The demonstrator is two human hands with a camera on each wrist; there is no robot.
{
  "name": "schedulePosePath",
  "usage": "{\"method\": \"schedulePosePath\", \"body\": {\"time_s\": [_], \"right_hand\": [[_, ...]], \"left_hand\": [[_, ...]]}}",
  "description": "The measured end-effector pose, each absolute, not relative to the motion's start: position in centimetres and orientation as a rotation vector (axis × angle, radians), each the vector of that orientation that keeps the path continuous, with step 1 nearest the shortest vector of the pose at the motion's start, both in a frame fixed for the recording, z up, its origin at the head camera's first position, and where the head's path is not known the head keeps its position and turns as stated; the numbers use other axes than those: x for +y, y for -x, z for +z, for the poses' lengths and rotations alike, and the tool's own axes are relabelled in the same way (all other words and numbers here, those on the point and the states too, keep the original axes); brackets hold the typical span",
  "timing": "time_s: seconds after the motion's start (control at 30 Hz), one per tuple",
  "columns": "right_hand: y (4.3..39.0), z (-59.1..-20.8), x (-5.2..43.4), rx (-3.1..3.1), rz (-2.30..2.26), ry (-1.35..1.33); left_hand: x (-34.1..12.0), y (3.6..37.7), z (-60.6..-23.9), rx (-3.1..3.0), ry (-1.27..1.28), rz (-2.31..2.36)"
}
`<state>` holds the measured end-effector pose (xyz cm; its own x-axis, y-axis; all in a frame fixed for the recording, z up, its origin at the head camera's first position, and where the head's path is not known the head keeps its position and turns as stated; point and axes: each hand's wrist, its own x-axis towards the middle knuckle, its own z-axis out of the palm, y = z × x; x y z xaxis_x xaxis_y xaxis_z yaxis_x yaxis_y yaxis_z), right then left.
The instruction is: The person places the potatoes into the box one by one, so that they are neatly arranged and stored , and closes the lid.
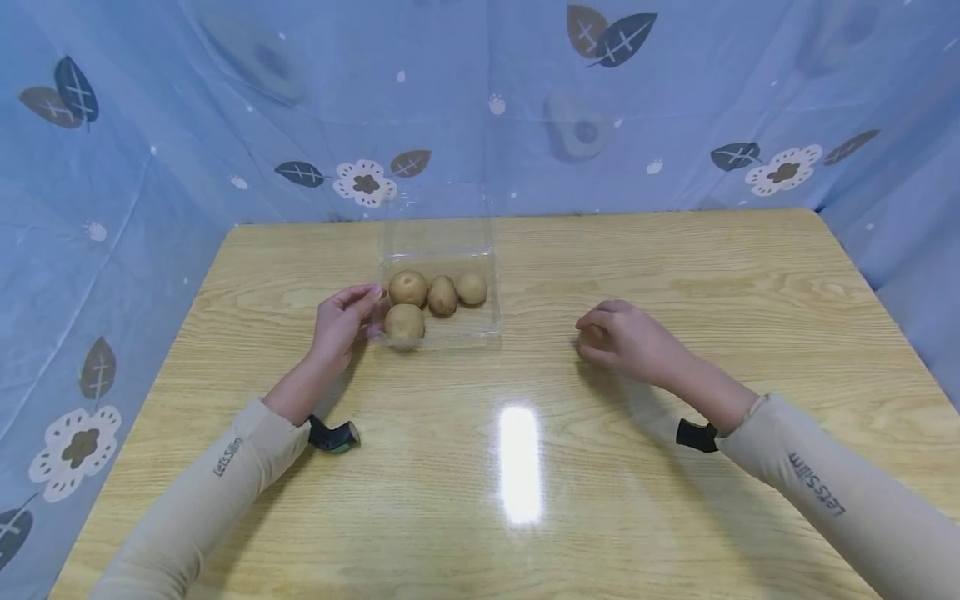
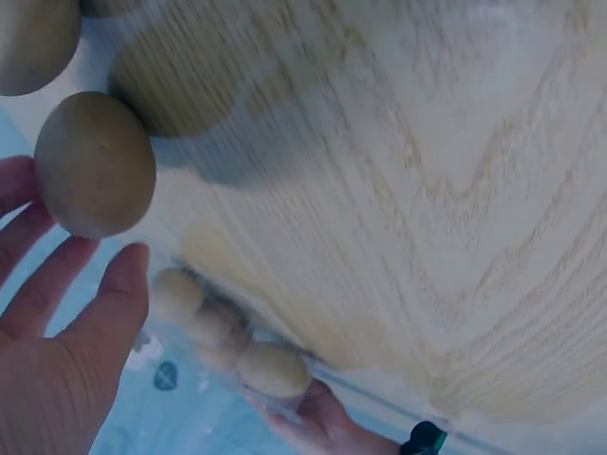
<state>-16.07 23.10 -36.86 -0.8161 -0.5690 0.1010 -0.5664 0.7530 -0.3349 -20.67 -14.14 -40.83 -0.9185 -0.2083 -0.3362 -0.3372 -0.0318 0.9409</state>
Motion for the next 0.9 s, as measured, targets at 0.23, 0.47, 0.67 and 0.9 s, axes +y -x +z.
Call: {"method": "schedulePosePath", "body": {"time_s": [0.23, 0.47, 0.67, 0.9], "right_hand": [[16.2, -36.5, 23.3, 2.921, -0.539, 0.86], [16.3, -36.5, 23.0, 2.858, -0.511, 0.767], [16.1, -36.9, 22.8, 2.843, -0.534, 0.829], [16.1, -36.6, 22.1, 2.857, -0.627, 0.882]], "left_hand": [[-14.3, 20.8, -41.0, 2.112, 0.586, 2.131], [-14.3, 21.0, -41.3, 2.136, 0.586, 2.145], [-14.2, 21.1, -41.5, 2.113, 0.577, 2.17], [-14.2, 20.9, -41.3, 2.102, 0.576, 2.16]]}}
